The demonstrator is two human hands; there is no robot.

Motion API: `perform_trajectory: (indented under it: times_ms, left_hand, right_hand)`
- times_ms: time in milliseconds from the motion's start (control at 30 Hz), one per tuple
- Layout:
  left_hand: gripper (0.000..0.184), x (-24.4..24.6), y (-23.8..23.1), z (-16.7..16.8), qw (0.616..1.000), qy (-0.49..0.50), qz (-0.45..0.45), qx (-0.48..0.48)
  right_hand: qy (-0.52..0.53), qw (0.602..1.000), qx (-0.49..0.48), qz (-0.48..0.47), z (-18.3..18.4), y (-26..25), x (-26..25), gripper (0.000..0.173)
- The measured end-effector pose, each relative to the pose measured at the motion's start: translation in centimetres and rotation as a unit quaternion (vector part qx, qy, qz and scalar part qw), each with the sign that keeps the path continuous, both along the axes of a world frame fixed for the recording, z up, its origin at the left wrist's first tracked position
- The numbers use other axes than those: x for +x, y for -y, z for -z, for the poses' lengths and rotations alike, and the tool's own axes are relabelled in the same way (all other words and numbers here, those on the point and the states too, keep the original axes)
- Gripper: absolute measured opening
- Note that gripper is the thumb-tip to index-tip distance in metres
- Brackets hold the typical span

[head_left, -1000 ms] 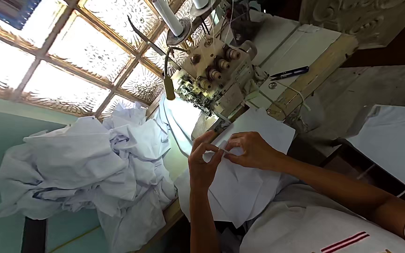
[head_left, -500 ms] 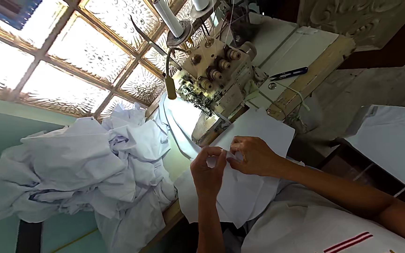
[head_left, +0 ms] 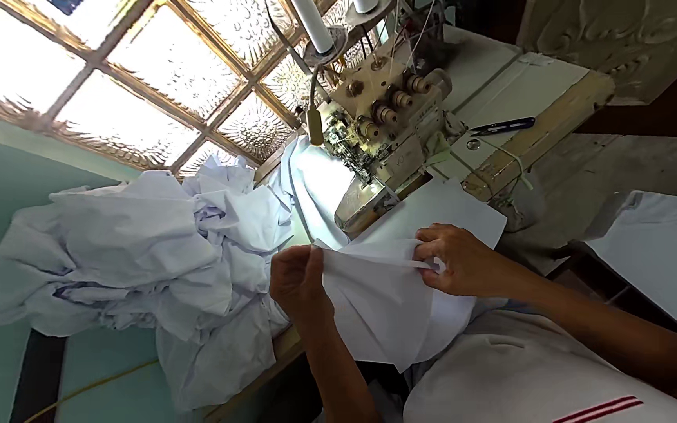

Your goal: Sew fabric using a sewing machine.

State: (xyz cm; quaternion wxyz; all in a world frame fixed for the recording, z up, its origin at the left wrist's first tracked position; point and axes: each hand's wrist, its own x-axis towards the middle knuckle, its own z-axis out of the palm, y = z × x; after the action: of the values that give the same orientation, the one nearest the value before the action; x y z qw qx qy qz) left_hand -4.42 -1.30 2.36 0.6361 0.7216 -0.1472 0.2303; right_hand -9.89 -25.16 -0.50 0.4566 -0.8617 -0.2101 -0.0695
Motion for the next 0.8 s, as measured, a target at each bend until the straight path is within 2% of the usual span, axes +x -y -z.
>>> perform_trajectory:
  times_ms: [167, 300, 433, 567, 700, 800]
  left_hand:
    - [0.026, -0.1, -0.4, 0.6, 0.999, -0.003, 0.037, -0.013]
    - [0.025, 0.1, -0.3, 0.9, 0.997, 0.02, 0.068, 0.008]
    - [0.024, 0.6, -0.7, 1.2, 0.999, 0.009, 0.036, 0.001]
    - [0.022, 1.0, -0.4, 2.0, 1.0, -0.01, 0.009, 0.024]
    - [0.02, 1.1, 0.2, 3.0, 0.998, 0.002, -0.043, 0.054]
    - [0.021, 1.1, 0.6, 1.8, 0.991, 0.044, -0.1, 0.075]
  right_hand:
    - [-0.014, 0.994, 0.097, -0.054, -0.5, 0.3, -0.1, 0.009]
    - [0.04, 0.996, 0.074, -0.003, 0.1, -0.3, 0.0, 0.012]
    - [0.213, 0.975, -0.015, 0.055, -0.1, -0.3, -0.2, 0.021]
    - [0.315, 0.945, -0.058, 0.064, 0.0, -0.5, -0.1, 0.022]
    - [0.334, 0.94, -0.011, 0.074, 0.9, -1.1, 0.3, 0.015]
    - [0.32, 0.944, 0.028, 0.073, 1.0, -1.6, 0.4, 0.015]
